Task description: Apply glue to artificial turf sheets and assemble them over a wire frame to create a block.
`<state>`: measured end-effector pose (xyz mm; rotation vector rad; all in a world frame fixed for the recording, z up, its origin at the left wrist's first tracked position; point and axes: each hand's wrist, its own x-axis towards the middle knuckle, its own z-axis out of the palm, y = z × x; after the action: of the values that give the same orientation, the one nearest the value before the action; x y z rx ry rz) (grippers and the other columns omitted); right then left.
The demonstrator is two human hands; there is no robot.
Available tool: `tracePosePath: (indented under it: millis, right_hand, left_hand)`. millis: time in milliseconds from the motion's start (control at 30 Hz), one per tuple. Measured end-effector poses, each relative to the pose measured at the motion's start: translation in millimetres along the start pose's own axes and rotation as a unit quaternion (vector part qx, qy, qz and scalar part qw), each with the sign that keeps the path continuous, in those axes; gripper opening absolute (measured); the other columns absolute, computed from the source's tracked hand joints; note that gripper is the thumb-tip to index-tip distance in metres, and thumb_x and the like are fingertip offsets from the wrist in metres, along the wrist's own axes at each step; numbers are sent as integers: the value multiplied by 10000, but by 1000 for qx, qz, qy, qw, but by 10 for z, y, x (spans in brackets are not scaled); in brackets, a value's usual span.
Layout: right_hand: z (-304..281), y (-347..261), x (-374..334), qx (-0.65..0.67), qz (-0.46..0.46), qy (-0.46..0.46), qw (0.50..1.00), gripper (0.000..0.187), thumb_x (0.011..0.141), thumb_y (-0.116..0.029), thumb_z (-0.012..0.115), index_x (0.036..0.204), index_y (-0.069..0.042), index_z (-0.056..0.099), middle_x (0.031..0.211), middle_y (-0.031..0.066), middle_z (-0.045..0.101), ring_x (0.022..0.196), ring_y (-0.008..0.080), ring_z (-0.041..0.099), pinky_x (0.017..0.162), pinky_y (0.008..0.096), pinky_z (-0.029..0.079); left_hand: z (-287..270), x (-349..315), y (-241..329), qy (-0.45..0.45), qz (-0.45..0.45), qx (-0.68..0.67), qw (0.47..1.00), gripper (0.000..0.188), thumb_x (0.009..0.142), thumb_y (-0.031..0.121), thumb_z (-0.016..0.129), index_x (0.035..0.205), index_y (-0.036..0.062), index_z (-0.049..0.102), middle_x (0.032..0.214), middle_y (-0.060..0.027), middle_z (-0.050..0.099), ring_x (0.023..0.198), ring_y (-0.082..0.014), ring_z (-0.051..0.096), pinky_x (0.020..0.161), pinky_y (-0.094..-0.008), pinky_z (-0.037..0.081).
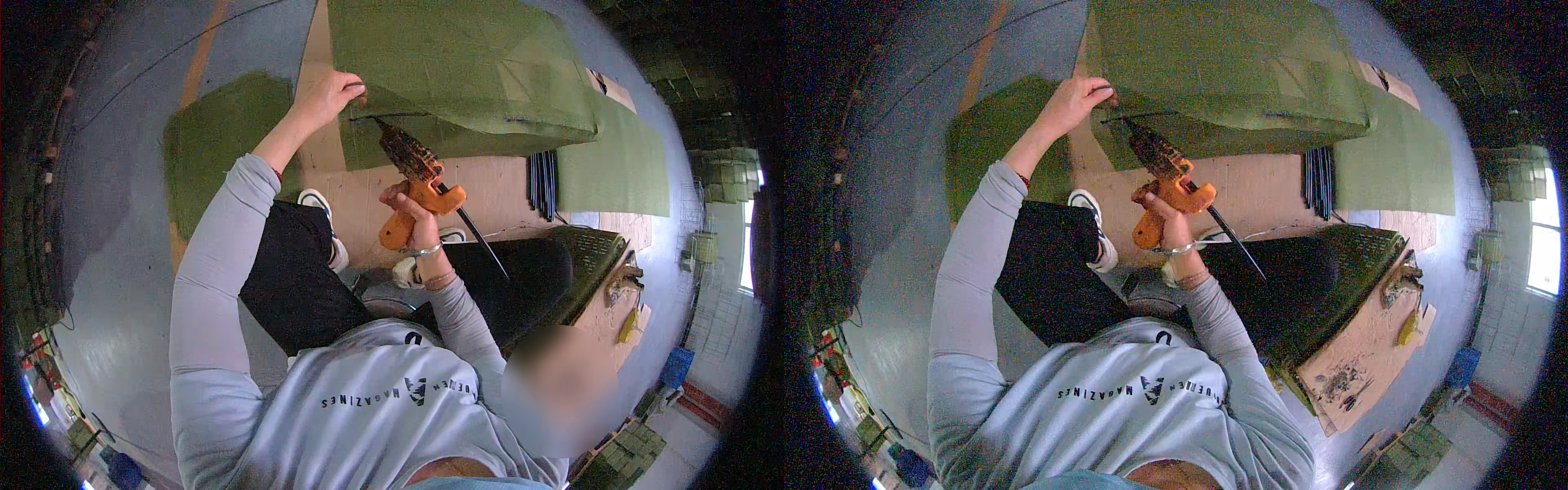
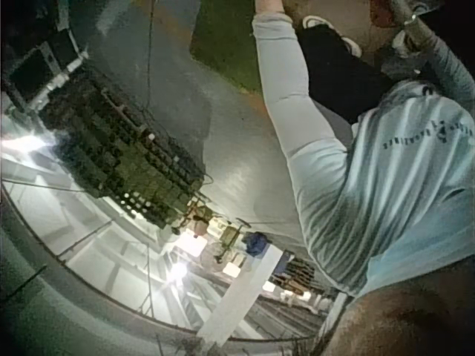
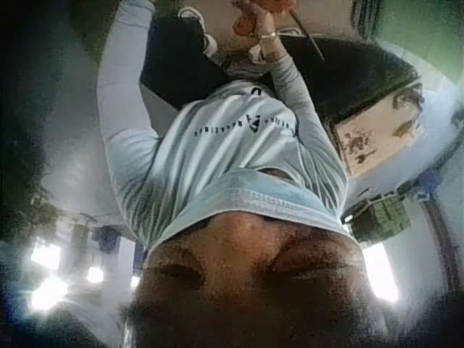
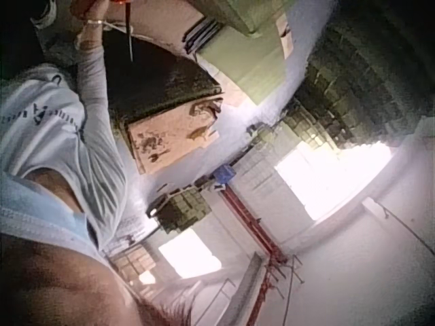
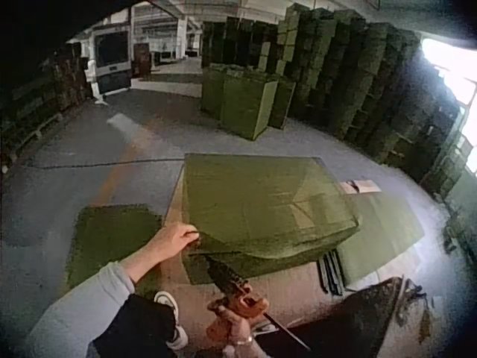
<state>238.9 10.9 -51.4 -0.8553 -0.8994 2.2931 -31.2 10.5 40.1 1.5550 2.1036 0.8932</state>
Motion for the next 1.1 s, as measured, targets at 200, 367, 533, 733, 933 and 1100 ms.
tracePosePath:
  millis: [200, 367, 533, 733, 933, 1100]
  right_hand:
    - [8, 42, -7, -24, -1, -19, 1000, 214, 843, -74, 568, 1035, 15, 532, 932, 106, 606, 931, 247, 602, 916, 407, 454]
    - [-13, 46, 18, -29, 2, -39, 999, 227, 838, -63, 569, 1047, 15, 529, 935, 105, 610, 925, 249, 607, 916, 412, 457]
    - [-62, 33, 23, -26, 22, -9, 999, 190, 863, -124, 595, 1010, -4, 601, 964, 60, 652, 918, 180, 618, 853, 311, 465]
    - [-33, -26, 0, 12, -13, -36, 999, 179, 868, -104, 574, 1018, -7, 580, 946, 72, 648, 906, 187, 617, 839, 308, 463]
    - [-86, -5, 10, 4, -23, -38, 999, 179, 857, -86, 584, 1006, 12, 576, 934, 82, 646, 916, 200, 624, 874, 327, 471]
    - [-78, -13, -1, 20, -34, 8, 999, 194, 841, -69, 610, 1016, 10, 586, 955, 74, 645, 901, 192, 633, 818, 319, 496]
  left_hand:
    - [4, 5, 87, 2, -8, 5, 1000, 324, 885, 305, 551, 1002, 20, 651, 899, -204, 649, 833, -362, 623, 726, -405, 472]
    - [48, 13, -7, 38, 19, 32, 999, 329, 885, 312, 549, 993, 17, 646, 897, -215, 643, 837, -375, 619, 721, -411, 471]
    - [19, 19, 26, 7, -17, 30, 999, 333, 892, 316, 539, 995, 18, 645, 908, -221, 639, 858, -375, 619, 732, -419, 472]
    - [45, 35, 11, 20, -15, 13, 1000, 340, 893, 316, 543, 991, 4, 636, 918, -225, 636, 869, -374, 620, 726, -416, 472]
    - [34, 42, 8, 26, -4, 26, 999, 364, 898, 320, 541, 1016, -11, 632, 923, -228, 640, 875, -371, 624, 728, -414, 474]
    - [63, 20, -24, 42, -2, 19, 999, 361, 903, 315, 537, 1017, -16, 626, 895, -226, 643, 848, -372, 628, 719, -406, 477]
